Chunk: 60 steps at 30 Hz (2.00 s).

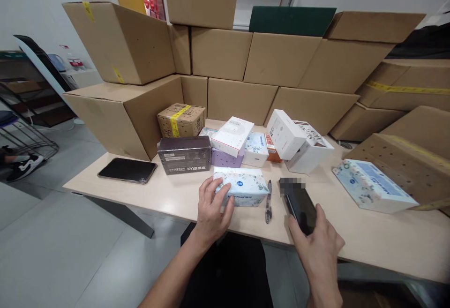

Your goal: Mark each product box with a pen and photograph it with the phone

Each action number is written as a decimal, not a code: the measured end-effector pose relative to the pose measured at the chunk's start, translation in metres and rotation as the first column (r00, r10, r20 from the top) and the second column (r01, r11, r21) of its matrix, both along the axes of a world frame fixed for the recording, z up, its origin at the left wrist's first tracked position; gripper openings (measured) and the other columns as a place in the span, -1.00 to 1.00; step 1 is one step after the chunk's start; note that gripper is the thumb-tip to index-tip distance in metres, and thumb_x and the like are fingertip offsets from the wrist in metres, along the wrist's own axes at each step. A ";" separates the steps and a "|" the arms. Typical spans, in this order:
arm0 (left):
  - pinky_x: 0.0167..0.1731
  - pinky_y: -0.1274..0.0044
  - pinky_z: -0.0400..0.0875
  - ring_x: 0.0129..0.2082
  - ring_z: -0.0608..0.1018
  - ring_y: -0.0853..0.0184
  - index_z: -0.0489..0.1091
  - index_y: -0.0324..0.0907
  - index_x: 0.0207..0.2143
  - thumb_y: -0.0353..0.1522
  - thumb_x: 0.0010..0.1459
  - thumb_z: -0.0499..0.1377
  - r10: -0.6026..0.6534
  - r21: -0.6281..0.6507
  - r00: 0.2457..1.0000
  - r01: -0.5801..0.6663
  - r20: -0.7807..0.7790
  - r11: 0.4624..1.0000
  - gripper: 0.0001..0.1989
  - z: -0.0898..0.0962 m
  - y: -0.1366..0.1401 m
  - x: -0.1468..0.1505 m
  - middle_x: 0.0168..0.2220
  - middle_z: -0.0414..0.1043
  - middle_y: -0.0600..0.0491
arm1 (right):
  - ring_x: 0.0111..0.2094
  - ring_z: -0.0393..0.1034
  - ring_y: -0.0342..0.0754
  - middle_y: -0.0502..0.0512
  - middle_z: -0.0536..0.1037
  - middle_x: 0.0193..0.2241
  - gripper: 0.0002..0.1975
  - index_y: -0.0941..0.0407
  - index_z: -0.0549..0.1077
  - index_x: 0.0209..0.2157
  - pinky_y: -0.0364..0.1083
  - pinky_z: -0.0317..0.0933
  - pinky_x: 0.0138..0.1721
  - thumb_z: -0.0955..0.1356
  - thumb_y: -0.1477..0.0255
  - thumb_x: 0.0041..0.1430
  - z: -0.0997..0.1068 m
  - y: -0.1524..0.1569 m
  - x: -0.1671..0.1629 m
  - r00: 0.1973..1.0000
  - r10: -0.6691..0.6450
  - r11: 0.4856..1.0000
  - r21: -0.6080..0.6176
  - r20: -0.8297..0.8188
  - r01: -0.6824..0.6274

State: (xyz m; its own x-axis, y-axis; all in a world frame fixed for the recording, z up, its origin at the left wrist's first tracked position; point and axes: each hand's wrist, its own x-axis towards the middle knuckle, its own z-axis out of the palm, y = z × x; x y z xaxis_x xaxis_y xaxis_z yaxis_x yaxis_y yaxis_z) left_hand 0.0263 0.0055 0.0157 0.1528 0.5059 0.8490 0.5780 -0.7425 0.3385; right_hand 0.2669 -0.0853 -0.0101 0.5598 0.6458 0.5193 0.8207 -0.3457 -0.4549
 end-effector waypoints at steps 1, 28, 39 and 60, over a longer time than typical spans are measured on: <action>0.10 0.13 0.38 0.12 0.37 0.08 0.32 -0.17 0.08 -0.52 0.16 0.19 0.006 0.003 1.000 -0.006 0.001 1.000 -0.58 0.000 0.000 0.001 0.05 0.32 -0.16 | 0.00 0.32 0.38 0.49 0.46 -0.05 -0.12 0.31 0.22 0.26 0.39 0.10 0.05 0.24 -0.10 0.15 0.003 -0.002 -0.005 0.999 0.044 0.997 0.060 -0.024 -0.042; 0.15 0.07 0.30 0.18 0.29 0.06 0.18 -0.07 0.27 -0.45 0.20 0.15 -0.102 -0.093 0.994 0.105 0.031 0.990 -0.42 0.003 0.000 -0.004 0.14 0.23 -0.16 | 0.13 0.26 0.26 0.42 0.34 0.13 -0.22 0.14 0.06 0.34 0.30 0.21 0.05 0.40 0.24 0.19 0.035 0.020 -0.111 0.909 0.402 0.853 0.315 0.110 -0.416; 0.14 0.08 0.30 0.17 0.30 0.10 0.27 -0.06 0.23 -0.46 0.18 0.15 -0.178 -0.129 0.978 0.192 0.113 0.973 -0.46 0.003 0.005 -0.006 0.11 0.27 -0.13 | 0.12 0.25 0.26 0.42 0.35 0.11 -0.22 0.15 0.07 0.34 0.30 0.22 0.05 0.40 0.22 0.19 0.036 0.020 -0.108 0.906 0.407 0.860 0.286 0.117 -0.423; 0.16 0.09 0.27 0.19 0.29 0.07 0.17 -0.12 0.26 -0.45 0.17 0.14 -0.148 -0.171 0.985 0.162 0.093 0.972 -0.41 0.004 0.001 -0.006 0.13 0.25 -0.16 | 0.13 0.27 0.27 0.44 0.35 0.12 -0.20 0.17 0.06 0.34 0.28 0.21 0.05 0.41 0.23 0.17 0.036 0.022 -0.109 0.907 0.395 0.853 0.310 0.144 -0.420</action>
State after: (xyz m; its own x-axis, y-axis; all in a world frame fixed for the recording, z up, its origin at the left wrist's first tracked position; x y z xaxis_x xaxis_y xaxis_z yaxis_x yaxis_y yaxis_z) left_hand 0.0199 0.0066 0.0198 0.1777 0.6250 0.7601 0.4268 -0.7450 0.5127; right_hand 0.1579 -0.0635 0.0255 0.2365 0.5943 0.7687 0.8900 0.1848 -0.4168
